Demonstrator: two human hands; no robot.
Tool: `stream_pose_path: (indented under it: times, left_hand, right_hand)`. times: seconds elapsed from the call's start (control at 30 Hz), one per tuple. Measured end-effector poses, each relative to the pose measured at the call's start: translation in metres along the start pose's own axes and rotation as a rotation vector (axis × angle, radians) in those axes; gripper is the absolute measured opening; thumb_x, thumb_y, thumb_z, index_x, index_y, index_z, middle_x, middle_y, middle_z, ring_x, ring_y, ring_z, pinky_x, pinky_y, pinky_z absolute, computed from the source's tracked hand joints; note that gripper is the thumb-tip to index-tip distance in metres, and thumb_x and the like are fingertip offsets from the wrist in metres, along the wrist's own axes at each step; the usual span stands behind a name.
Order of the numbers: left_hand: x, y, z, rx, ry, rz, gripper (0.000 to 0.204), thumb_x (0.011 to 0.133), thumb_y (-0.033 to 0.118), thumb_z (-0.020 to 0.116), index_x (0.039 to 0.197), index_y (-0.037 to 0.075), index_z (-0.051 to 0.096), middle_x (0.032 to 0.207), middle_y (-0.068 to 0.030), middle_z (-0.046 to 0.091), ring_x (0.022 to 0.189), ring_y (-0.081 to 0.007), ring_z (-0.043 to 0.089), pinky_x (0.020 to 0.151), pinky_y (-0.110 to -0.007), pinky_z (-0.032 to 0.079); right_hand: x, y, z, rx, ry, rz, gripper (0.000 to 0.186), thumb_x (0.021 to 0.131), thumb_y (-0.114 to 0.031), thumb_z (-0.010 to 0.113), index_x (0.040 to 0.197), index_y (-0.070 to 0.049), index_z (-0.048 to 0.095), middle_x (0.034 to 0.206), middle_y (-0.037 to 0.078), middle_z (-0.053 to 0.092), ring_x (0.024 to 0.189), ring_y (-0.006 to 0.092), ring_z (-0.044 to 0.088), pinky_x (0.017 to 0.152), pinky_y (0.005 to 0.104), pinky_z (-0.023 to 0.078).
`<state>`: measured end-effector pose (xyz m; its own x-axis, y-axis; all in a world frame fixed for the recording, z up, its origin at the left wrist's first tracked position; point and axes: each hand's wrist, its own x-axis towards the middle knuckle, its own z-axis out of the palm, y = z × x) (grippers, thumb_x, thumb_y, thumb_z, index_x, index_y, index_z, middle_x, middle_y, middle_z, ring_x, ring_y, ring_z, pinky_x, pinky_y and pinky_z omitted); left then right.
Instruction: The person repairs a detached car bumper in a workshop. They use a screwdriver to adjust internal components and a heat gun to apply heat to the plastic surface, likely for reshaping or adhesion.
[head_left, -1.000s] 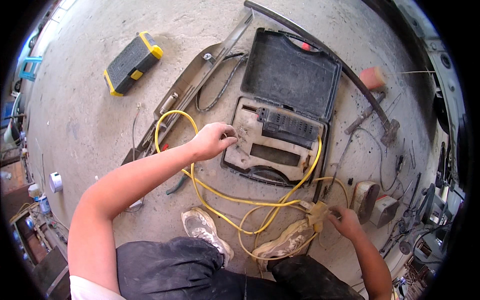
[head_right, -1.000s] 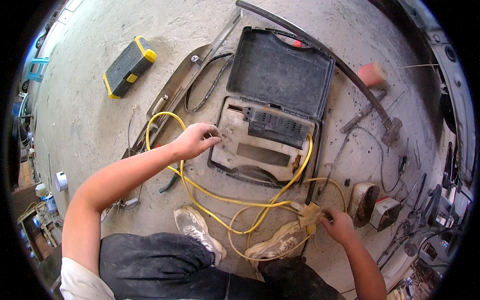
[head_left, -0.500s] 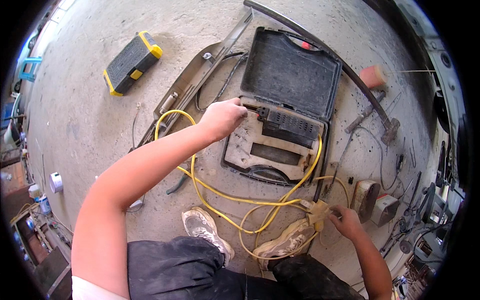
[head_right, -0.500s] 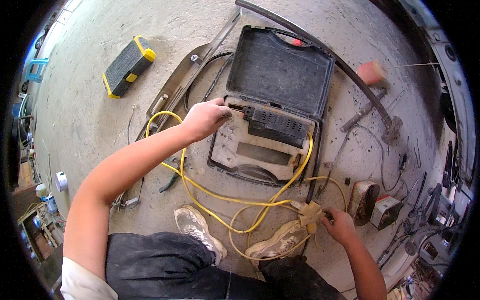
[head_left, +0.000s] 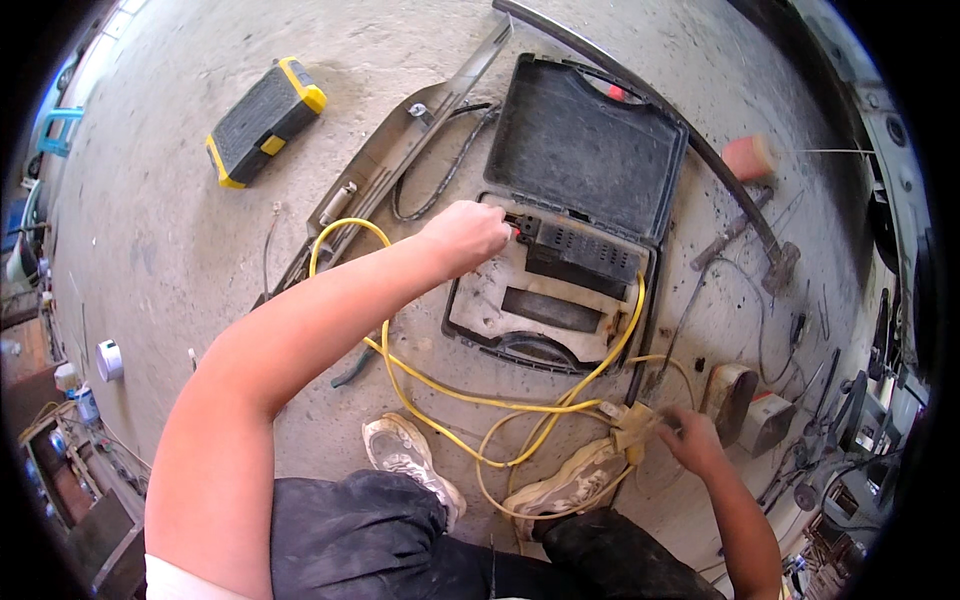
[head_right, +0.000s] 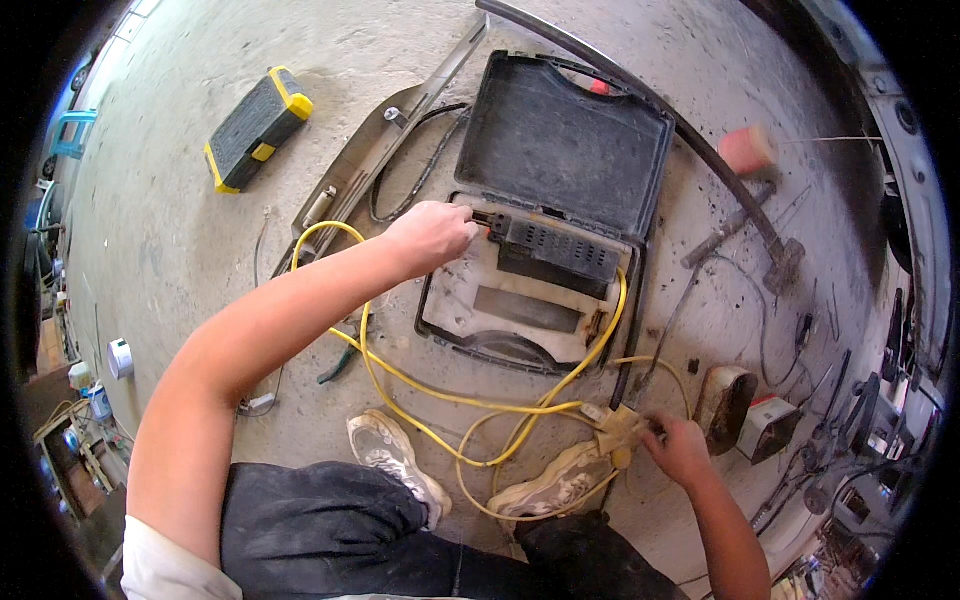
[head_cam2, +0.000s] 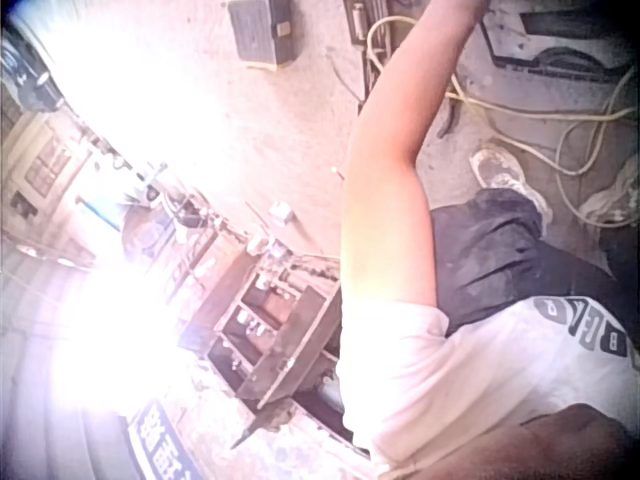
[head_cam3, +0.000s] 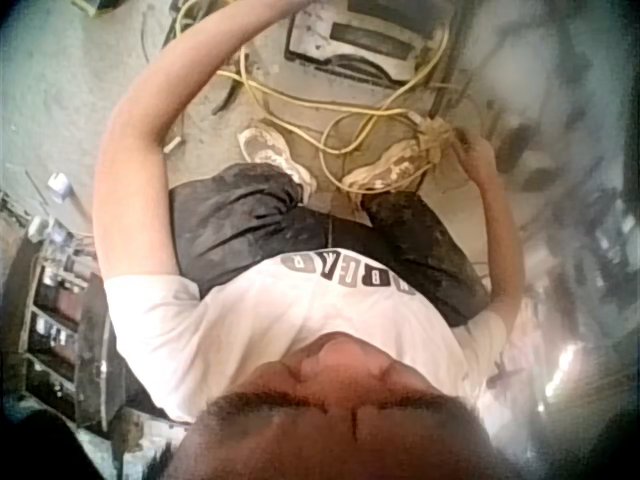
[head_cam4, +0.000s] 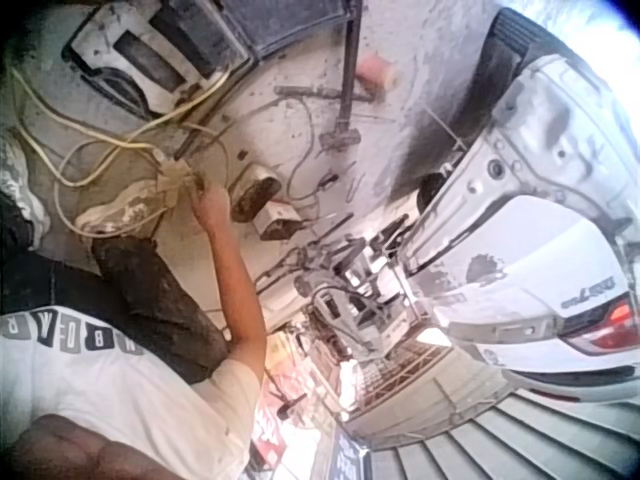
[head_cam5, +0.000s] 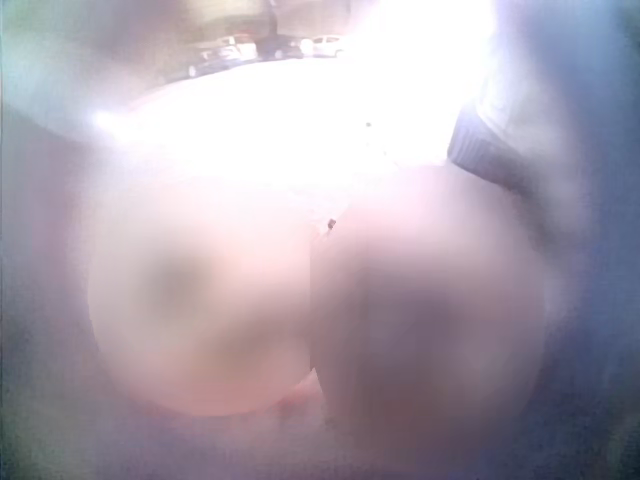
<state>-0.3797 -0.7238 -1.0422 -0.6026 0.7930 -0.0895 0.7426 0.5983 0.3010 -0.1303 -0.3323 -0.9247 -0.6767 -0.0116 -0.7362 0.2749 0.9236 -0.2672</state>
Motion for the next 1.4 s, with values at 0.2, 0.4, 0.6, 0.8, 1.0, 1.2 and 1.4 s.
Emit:
stream_pose_path:
  times: [0.2, 0.4, 0.6, 0.8, 1.0, 1.2, 1.4]
  left_hand:
    - [0.003, -0.006, -0.026, -0.048, -0.167, -0.073, 0.014, 0.076, 0.016, 0.064, 0.075, 0.003, 0.061, 0.071, -0.0159, 0.063, 0.072, -0.0323, 0.067, 0.064, -0.043, 0.053]
    - [-0.044, 0.019, -0.083, -1.0, 0.005, -0.352, 0.023, 0.082, 0.018, 0.071, 0.09, -0.003, 0.072, 0.075, -0.0119, 0.072, 0.069, -0.0144, 0.068, 0.065, -0.029, 0.054]
    - [-0.12, 0.08, -0.138, -1.809, 0.076, -0.651, 0.021, 0.089, 0.012, 0.071, 0.101, -0.005, 0.069, 0.093, -0.0132, 0.071, 0.077, -0.0173, 0.069, 0.072, -0.029, 0.057]
    - [-0.16, 0.109, -0.143, -1.975, 0.261, -0.691, 0.017, 0.088, 0.005, 0.07, 0.101, -0.006, 0.07, 0.094, -0.018, 0.071, 0.078, -0.0204, 0.069, 0.071, -0.03, 0.057]
    - [-0.189, 0.124, -0.147, -1.952, 0.422, -0.706, 0.017, 0.088, 0.005, 0.07, 0.102, -0.005, 0.068, 0.094, -0.0167, 0.071, 0.078, -0.0203, 0.069, 0.072, -0.031, 0.057]
    - [-0.194, 0.126, -0.142, -1.919, 0.521, -0.622, 0.014, 0.091, 0.011, 0.068, 0.098, -0.001, 0.063, 0.089, -0.0054, 0.066, 0.08, -0.0129, 0.067, 0.074, -0.029, 0.057]
    - [-0.188, 0.126, -0.137, -1.903, 0.499, -0.62, 0.011, 0.09, 0.008, 0.067, 0.096, 0.0, 0.062, 0.087, -0.006, 0.064, 0.078, -0.0147, 0.066, 0.072, -0.03, 0.057]
  right_hand:
    - [0.001, -0.01, -0.009, 0.011, 0.057, -0.024, 0.032, 0.087, -0.025, 0.069, 0.11, -0.002, 0.066, 0.095, 0.019, 0.071, 0.084, 0.0352, 0.069, 0.075, 0.0411, 0.055]
    - [0.008, -0.035, -0.033, 0.042, 0.114, -0.122, 0.029, 0.088, -0.023, 0.068, 0.109, -0.003, 0.065, 0.094, 0.019, 0.07, 0.084, 0.0355, 0.069, 0.075, 0.0413, 0.055]
    - [0.067, -0.091, -0.052, -0.019, 0.211, -0.257, 0.04, 0.085, -0.021, 0.071, 0.122, -0.01, 0.059, 0.105, 0.018, 0.067, 0.094, 0.0342, 0.066, 0.082, 0.0417, 0.053]
    - [0.158, -0.156, -0.033, -0.38, 0.547, -0.427, 0.064, 0.079, -0.019, 0.076, 0.136, -0.011, 0.047, 0.129, 0.013, 0.054, 0.119, 0.0323, 0.054, 0.098, 0.0435, 0.045]
    - [0.188, -0.176, -0.029, -0.534, 0.432, -0.327, 0.07, 0.075, -0.021, 0.08, 0.133, -0.007, 0.045, 0.12, 0.014, 0.055, 0.114, 0.0327, 0.054, 0.095, 0.0431, 0.049]
    - [0.165, -0.176, -0.06, -0.557, 0.359, -0.321, 0.068, 0.073, -0.025, 0.082, 0.128, -0.006, 0.048, 0.121, 0.016, 0.055, 0.117, 0.034, 0.054, 0.094, 0.0425, 0.05]
    - [0.106, -0.172, -0.11, -0.297, 0.312, -0.366, 0.059, 0.075, -0.03, 0.078, 0.122, -0.005, 0.052, 0.116, 0.019, 0.059, 0.112, 0.0386, 0.057, 0.092, 0.0487, 0.048]
